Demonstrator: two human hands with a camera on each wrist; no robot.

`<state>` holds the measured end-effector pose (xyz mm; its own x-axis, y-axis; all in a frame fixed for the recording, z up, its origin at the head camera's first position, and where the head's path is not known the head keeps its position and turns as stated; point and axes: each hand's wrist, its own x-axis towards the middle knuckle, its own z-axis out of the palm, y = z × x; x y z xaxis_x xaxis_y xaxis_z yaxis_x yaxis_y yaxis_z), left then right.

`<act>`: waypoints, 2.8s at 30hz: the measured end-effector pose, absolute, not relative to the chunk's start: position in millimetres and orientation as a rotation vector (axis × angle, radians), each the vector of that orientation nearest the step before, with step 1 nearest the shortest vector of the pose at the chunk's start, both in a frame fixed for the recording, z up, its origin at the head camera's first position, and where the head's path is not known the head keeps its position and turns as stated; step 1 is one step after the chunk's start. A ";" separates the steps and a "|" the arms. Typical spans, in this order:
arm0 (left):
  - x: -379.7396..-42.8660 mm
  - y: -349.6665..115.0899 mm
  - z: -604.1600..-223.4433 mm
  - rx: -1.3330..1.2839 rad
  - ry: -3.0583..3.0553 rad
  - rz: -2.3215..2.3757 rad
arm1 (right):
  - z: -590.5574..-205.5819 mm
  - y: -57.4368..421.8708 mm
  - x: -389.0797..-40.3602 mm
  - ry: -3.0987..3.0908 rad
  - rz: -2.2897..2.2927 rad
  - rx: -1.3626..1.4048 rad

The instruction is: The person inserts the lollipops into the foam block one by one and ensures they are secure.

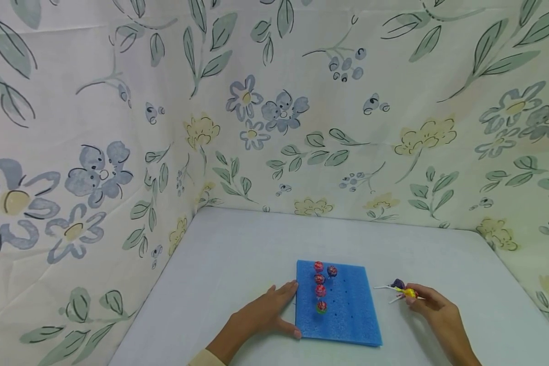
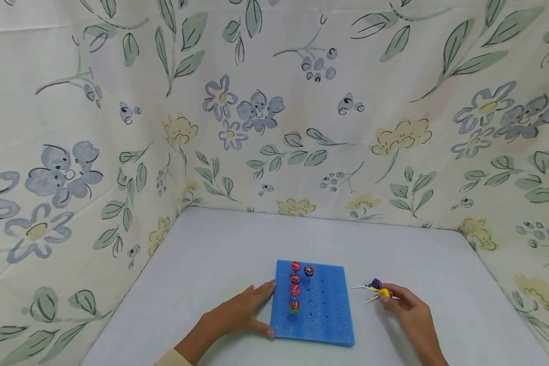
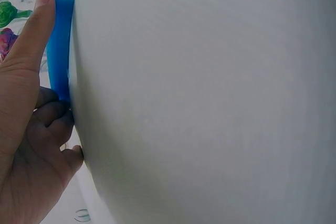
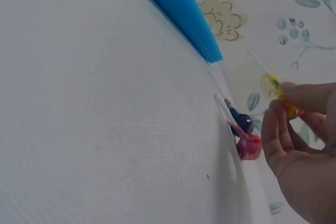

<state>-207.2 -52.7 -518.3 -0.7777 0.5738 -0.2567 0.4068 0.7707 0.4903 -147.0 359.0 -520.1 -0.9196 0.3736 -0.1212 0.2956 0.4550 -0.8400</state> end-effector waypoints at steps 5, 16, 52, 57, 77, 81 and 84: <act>-206.8 -52.9 -517.7 0.749 2.571 0.583 | -519.0 353.8 -146.7 -2.528 1.519 -0.630; -207.7 -52.8 -519.0 0.756 2.572 0.577 | -517.8 345.4 -148.5 -2.464 1.509 -0.450; -206.6 -52.4 -516.9 0.773 2.584 0.563 | -510.8 313.5 -159.6 -2.413 1.549 -0.360; -206.7 -52.3 -517.1 0.766 2.582 0.567 | -511.0 309.4 -160.7 -2.419 1.571 -0.396; -205.8 -53.1 -517.4 0.774 2.584 0.567 | -512.3 284.7 -169.3 -2.435 1.695 -0.221; -205.9 -53.2 -517.5 0.777 2.585 0.566 | -513.4 279.0 -171.8 -2.467 1.681 -0.236; -205.7 -53.4 -517.2 0.785 2.586 0.565 | -514.5 275.6 -173.1 -2.479 1.705 -0.243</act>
